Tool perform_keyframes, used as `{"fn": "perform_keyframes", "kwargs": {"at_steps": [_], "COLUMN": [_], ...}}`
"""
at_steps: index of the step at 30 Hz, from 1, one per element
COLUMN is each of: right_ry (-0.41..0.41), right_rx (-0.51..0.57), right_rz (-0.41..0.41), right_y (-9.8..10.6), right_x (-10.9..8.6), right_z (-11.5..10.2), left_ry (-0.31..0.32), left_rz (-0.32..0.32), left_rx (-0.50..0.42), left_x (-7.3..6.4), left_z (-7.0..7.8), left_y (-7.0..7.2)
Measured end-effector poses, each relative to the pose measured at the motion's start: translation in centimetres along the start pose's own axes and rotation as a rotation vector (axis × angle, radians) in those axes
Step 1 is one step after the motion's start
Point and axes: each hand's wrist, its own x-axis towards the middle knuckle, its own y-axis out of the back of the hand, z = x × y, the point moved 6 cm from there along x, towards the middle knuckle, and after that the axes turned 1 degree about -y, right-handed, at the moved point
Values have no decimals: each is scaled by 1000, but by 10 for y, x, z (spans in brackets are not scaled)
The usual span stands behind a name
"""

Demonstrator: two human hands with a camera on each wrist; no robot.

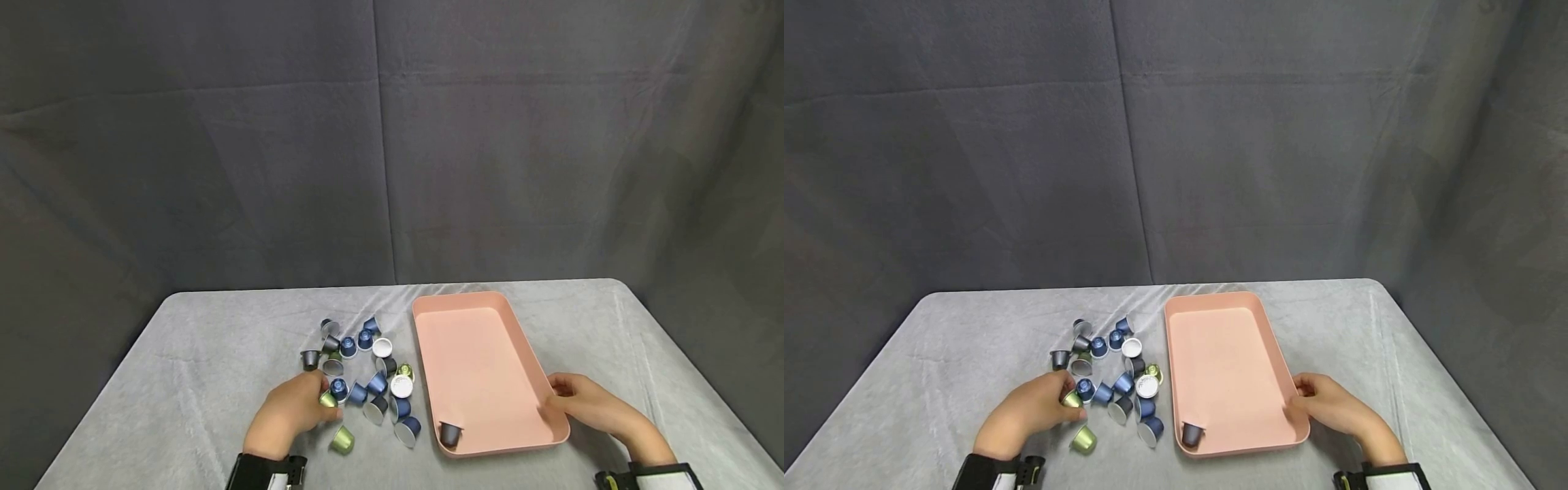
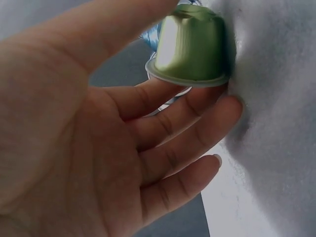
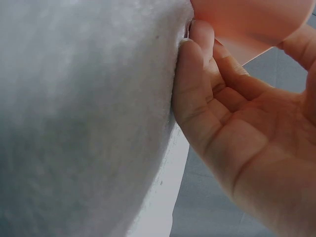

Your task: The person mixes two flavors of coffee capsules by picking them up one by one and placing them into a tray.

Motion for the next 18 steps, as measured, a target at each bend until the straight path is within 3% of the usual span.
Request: {"fn": "perform_keyframes", "kwargs": {"at_steps": [18], "right_ry": [27], "right_rx": [-8], "right_rz": [9], "right_y": [-1], "right_x": [1], "right_z": [0], "left_ry": [9], "left_rz": [-12], "left_rx": [-17], "left_x": [0], "left_z": [-1], "left_y": [-2]}}
